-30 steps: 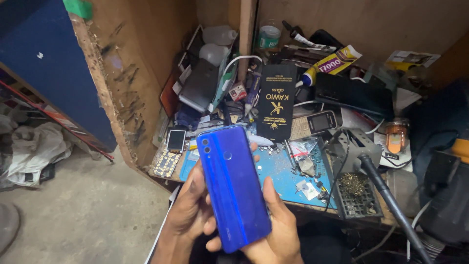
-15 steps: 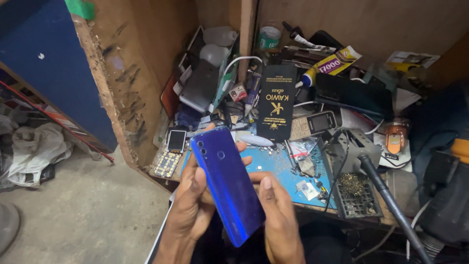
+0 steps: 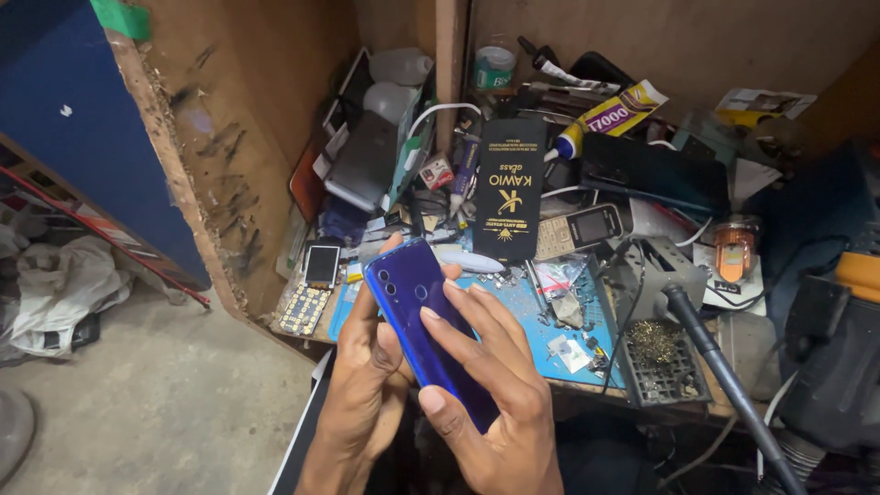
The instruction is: The person applies adhesive to the frame of a disassembled smartphone, then attaches a blue back cover and presses along the edges to secure it. The person handles the phone and adhesive tube throughout the clip.
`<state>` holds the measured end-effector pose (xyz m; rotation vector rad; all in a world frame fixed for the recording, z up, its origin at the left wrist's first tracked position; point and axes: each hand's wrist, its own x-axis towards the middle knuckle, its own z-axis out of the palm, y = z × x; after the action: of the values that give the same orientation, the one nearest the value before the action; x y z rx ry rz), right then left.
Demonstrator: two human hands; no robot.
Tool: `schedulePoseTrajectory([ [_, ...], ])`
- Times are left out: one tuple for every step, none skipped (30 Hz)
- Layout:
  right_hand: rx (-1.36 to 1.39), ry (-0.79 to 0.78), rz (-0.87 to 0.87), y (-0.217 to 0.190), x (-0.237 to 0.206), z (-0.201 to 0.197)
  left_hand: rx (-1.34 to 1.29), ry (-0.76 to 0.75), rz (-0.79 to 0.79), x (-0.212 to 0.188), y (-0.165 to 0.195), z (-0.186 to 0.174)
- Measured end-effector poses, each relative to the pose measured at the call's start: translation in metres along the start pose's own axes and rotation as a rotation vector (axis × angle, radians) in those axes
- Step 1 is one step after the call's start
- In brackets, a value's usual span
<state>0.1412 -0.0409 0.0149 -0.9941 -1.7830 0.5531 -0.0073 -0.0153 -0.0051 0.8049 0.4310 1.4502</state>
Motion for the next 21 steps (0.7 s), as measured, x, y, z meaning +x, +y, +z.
schedulePoseTrajectory([
  [-0.003, 0.003, 0.002, 0.0003, -0.0003, 0.0, 0.008, 0.013, -0.009, -0.0001, 0.0004, 0.0006],
  [-0.007, 0.007, 0.005, 0.0004, -0.0007, -0.0001, 0.016, 0.027, -0.019, -0.0004, 0.0006, 0.0012],
  [-0.01, 0.009, 0.009, 0.0006, -0.0012, -0.0001, 0.023, 0.041, -0.029, -0.0008, 0.0007, 0.0018],
  [-0.011, 0.011, 0.012, 0.0006, -0.0016, 0.0002, 0.022, 0.032, -0.021, -0.001, 0.0005, 0.0025],
  [-0.012, 0.014, 0.014, 0.0007, -0.0019, 0.0007, 0.022, 0.024, -0.011, -0.0011, 0.0, 0.0032],
  [-0.012, 0.016, 0.017, 0.0007, -0.002, 0.0012, 0.021, 0.015, -0.001, -0.001, -0.0002, 0.0037],
  [-0.016, 0.021, 0.019, 0.0006, -0.0023, 0.0017, 0.02, 0.018, -0.006, -0.0009, -0.0004, 0.0039],
  [-0.02, 0.025, 0.021, 0.0004, -0.0026, 0.0022, 0.018, 0.022, -0.011, -0.0008, -0.0003, 0.004],
  [-0.024, 0.029, 0.023, 0.0004, -0.0026, 0.0026, 0.016, 0.025, -0.016, -0.0006, -0.0003, 0.004],
  [-0.027, 0.031, 0.027, 0.0003, -0.0027, 0.0027, 0.013, 0.024, -0.018, -0.0007, -0.0003, 0.0041],
  [-0.029, 0.034, 0.031, 0.0002, -0.0028, 0.0029, 0.011, 0.023, -0.02, -0.001, -0.0002, 0.0041],
  [-0.032, 0.037, 0.034, 0.0, -0.0028, 0.0031, 0.009, 0.021, -0.022, -0.0011, 0.0, 0.0039],
  [-0.031, 0.04, 0.036, -0.0003, -0.0029, 0.0033, 0.01, 0.017, -0.025, -0.0013, 0.0003, 0.0037],
  [-0.031, 0.042, 0.038, -0.0007, -0.0029, 0.0034, 0.011, 0.013, -0.028, -0.0017, 0.0008, 0.0035],
  [-0.03, 0.046, 0.04, -0.0009, -0.0027, 0.0036, 0.013, 0.008, -0.03, -0.0016, 0.0009, 0.003],
  [-0.032, 0.047, 0.038, -0.0012, -0.0024, 0.0038, 0.012, -0.002, -0.025, -0.0014, 0.001, 0.0027],
  [-0.033, 0.048, 0.037, -0.0016, -0.0022, 0.0038, 0.011, -0.01, -0.021, -0.0014, 0.0008, 0.0023],
  [-0.034, 0.049, 0.035, -0.002, -0.0019, 0.0038, 0.01, -0.02, -0.016, -0.0013, 0.0005, 0.0019],
  [-0.038, 0.048, 0.034, -0.0021, -0.0015, 0.0036, 0.005, -0.014, -0.022, -0.0014, -0.0001, 0.0016],
  [-0.042, 0.047, 0.034, -0.0022, -0.0012, 0.0034, 0.001, -0.008, -0.028, -0.0017, -0.0009, 0.0013],
  [-0.047, 0.047, 0.034, -0.0022, -0.0012, 0.0032, -0.005, -0.003, -0.035, -0.002, -0.0019, 0.001],
])
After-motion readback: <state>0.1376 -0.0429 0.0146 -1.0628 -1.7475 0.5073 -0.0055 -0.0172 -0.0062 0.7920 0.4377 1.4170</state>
